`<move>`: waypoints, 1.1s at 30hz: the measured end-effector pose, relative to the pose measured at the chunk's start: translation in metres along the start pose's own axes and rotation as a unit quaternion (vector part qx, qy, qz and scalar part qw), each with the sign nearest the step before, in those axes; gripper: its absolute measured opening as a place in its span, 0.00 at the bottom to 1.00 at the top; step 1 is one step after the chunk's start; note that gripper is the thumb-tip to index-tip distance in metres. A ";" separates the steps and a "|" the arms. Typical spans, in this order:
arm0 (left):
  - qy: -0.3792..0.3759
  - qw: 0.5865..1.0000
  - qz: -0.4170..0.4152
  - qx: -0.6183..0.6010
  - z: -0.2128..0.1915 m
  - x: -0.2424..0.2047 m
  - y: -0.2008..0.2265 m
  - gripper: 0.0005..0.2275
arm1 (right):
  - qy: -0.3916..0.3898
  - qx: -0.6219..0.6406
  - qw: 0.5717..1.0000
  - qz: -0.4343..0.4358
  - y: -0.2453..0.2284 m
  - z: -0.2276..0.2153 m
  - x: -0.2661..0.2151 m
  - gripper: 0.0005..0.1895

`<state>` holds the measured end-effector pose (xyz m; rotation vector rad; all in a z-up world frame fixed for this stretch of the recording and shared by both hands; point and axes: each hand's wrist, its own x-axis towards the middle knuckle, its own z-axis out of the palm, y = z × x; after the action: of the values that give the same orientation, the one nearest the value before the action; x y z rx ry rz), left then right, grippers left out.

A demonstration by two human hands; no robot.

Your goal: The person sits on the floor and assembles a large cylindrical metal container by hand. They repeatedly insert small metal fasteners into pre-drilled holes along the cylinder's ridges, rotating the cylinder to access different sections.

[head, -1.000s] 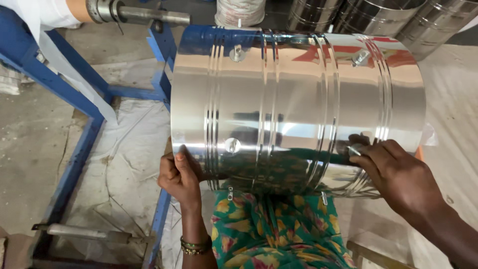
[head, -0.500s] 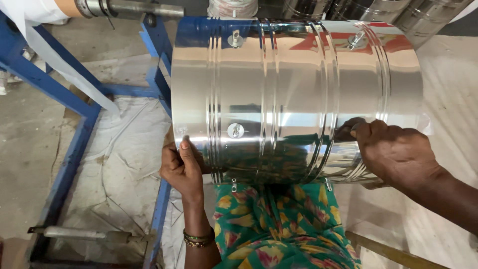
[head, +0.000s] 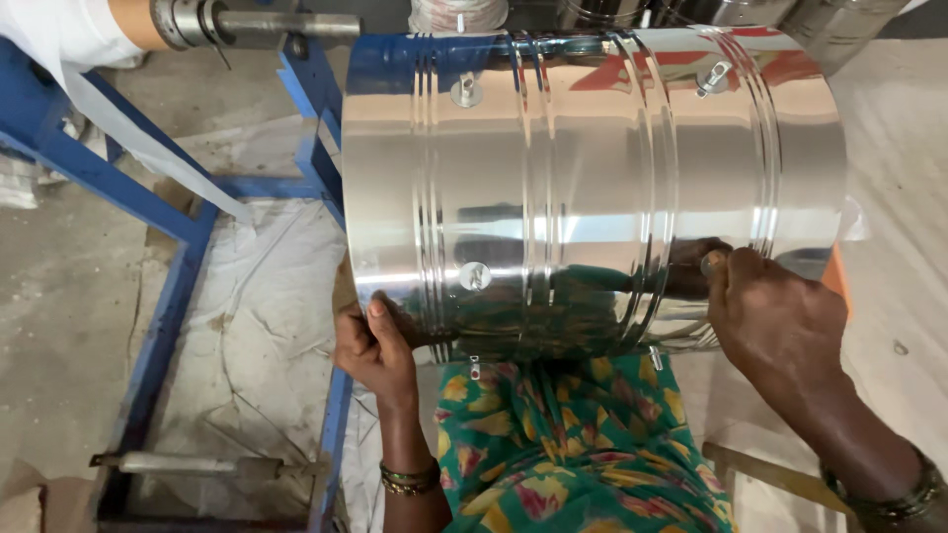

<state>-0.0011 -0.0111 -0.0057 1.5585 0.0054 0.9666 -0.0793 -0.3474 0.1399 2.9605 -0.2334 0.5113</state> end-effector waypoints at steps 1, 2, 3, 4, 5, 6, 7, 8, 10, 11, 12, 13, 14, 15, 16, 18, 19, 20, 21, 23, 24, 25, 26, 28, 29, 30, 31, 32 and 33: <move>-0.004 1.000 0.007 0.014 -0.002 -0.004 0.000 0.14 | -0.006 -0.001 1.000 -0.002 0.002 0.001 -0.002 0.19; -0.007 1.000 0.014 0.027 -0.003 -0.009 0.000 0.14 | -0.011 -0.004 1.000 -0.005 0.006 0.001 -0.001 0.19; -0.011 0.999 0.020 0.040 -0.004 -0.012 0.000 0.15 | -0.017 -0.006 1.000 -0.007 0.010 0.001 -0.001 0.19; -0.009 0.999 0.014 0.034 -0.004 -0.015 -0.001 0.15 | -0.108 0.033 0.993 0.042 0.016 -0.001 0.001 0.19; -0.007 1.000 0.007 0.027 -0.006 -0.017 -0.001 0.15 | -0.198 0.072 0.973 0.090 0.026 -0.005 0.004 0.19; 0.000 1.000 0.001 0.021 -0.005 -0.018 -0.003 0.15 | -0.283 0.110 0.943 0.133 0.033 -0.005 0.011 0.20; -0.001 1.000 0.000 0.028 -0.005 -0.018 -0.004 0.15 | -0.192 0.140 0.966 0.103 0.042 -0.007 0.018 0.19; -0.002 0.999 0.000 0.037 -0.006 -0.017 -0.005 0.16 | -0.099 0.171 0.977 0.073 0.054 -0.010 0.024 0.19; -0.007 1.000 0.003 0.023 -0.006 -0.016 -0.006 0.16 | 0.054 0.179 0.982 0.037 0.077 -0.006 0.043 0.20; -0.011 1.000 0.006 0.001 -0.007 -0.017 -0.005 0.16 | 0.113 0.157 0.981 0.031 0.086 0.001 0.060 0.21; -0.016 1.000 0.010 -0.022 -0.006 -0.016 -0.005 0.16 | 0.155 0.179 0.971 0.041 0.091 0.011 0.078 0.22; -0.018 0.999 0.005 -0.028 -0.007 -0.017 -0.004 0.16 | 0.197 0.201 0.958 0.052 0.095 0.022 0.096 0.25; -0.019 0.999 0.001 -0.034 -0.008 -0.018 -0.003 0.17 | 0.207 0.206 0.955 0.048 0.095 0.035 0.113 0.22; -0.020 0.999 -0.003 -0.039 -0.009 -0.019 -0.002 0.17 | 0.216 0.211 0.952 0.044 0.091 0.049 0.128 0.20; -0.017 0.999 -0.009 -0.030 -0.010 -0.020 -0.002 0.17 | 0.224 0.215 0.950 0.040 0.090 0.058 0.137 0.18; -0.011 1.000 -0.024 -0.011 -0.012 -0.020 -0.005 0.17 | 0.157 0.463 0.859 0.151 0.091 0.068 0.141 0.17; -0.006 1.000 -0.020 -0.013 -0.012 -0.020 -0.008 0.18 | 0.115 0.573 0.786 0.201 0.091 0.070 0.138 0.17; -0.003 1.000 -0.018 -0.014 -0.014 -0.021 -0.010 0.18 | 0.105 0.588 0.775 0.207 0.091 0.070 0.130 0.16; 0.000 1.000 -0.016 -0.014 -0.016 -0.023 -0.012 0.18 | 0.096 0.602 0.763 0.212 0.093 0.068 0.118 0.15; -0.009 1.000 0.001 0.002 -0.017 -0.026 -0.013 0.18 | 0.095 0.600 0.764 0.219 0.096 0.064 0.100 0.15; -0.015 1.000 0.010 0.010 -0.018 -0.028 -0.011 0.19 | 0.104 0.583 0.775 0.221 0.097 0.062 0.093 0.14; -0.024 1.000 -0.007 -0.001 -0.019 -0.030 -0.007 0.19 | 0.112 0.566 0.786 0.224 0.099 0.062 0.085 0.14; -0.033 0.999 -0.023 -0.013 -0.021 -0.032 -0.002 0.20 | 0.137 0.556 0.793 0.209 0.100 0.063 0.077 0.13; -0.037 0.998 -0.046 -0.019 -0.022 -0.028 0.009 0.21 | 0.187 0.535 0.804 0.179 0.104 0.070 0.058 0.12; -0.032 0.998 -0.053 -0.015 -0.024 -0.024 0.015 0.21 | 0.199 0.564 0.782 0.176 0.107 0.076 0.048 0.12; -0.027 0.998 -0.064 -0.008 -0.028 -0.023 0.024 0.21 | 0.207 0.591 0.760 0.174 0.110 0.081 0.035 0.12; -0.034 0.998 -0.050 0.001 -0.029 -0.020 0.029 0.20 | 0.214 0.617 0.737 0.171 0.112 0.087 0.021 0.13; -0.040 0.998 -0.037 0.011 -0.031 -0.017 0.035 0.20 | 0.228 0.622 0.734 0.150 0.115 0.093 0.008 0.16; -0.046 0.998 -0.024 0.022 -0.033 -0.015 0.040 0.21 | 0.241 0.626 0.730 0.129 0.118 0.098 -0.003 0.21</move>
<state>-0.0493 -0.0020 0.0157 1.6349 -0.0011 0.8607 -0.0707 -0.4776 0.0590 3.7401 -0.3254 2.2076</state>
